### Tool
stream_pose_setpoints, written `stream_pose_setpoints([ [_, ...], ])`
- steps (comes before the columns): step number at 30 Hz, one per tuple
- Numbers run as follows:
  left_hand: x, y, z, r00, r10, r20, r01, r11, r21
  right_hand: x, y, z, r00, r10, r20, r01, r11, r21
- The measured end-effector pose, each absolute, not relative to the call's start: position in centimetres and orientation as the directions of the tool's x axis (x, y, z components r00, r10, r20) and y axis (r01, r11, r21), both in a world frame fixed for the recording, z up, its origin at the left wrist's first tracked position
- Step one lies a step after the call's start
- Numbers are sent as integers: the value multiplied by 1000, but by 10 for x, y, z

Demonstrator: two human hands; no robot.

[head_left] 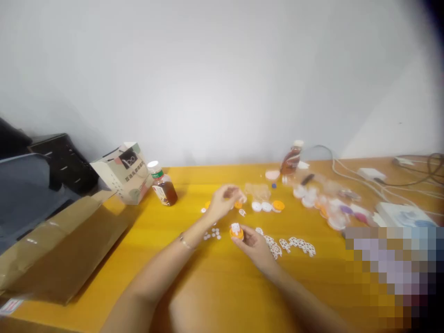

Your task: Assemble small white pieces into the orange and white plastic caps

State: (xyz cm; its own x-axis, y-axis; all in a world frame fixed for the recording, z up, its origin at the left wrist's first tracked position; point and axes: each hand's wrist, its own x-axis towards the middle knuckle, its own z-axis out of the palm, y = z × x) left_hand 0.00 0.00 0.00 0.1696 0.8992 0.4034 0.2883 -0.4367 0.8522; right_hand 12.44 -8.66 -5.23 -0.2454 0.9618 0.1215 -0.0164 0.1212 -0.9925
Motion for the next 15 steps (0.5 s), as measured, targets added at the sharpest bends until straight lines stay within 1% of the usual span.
stream_pose_setpoints([
  [2, -21, -22, 12, 208, 918, 337, 149, -371, 917, 125, -88, -48, -266, 957, 116, -36, 111, -993],
  [4, -38, -42, 22, 261, 910, 323, 100, -358, 928, 126, -90, -42, -289, 951, 106, -26, 103, -994],
  [8, -52, -64, 27, 361, 898, 249, 138, -316, 939, 127, -94, -31, -342, 938, 61, -13, 60, -998],
  [11, -50, -68, 24, 390, 895, 216, 167, -299, 939, 127, -95, -28, -363, 931, 28, -15, 24, -1000],
  [15, -45, -68, 21, 404, 876, 263, 184, -360, 915, 127, -93, -30, -370, 929, 0, -1, 0, -1000],
])
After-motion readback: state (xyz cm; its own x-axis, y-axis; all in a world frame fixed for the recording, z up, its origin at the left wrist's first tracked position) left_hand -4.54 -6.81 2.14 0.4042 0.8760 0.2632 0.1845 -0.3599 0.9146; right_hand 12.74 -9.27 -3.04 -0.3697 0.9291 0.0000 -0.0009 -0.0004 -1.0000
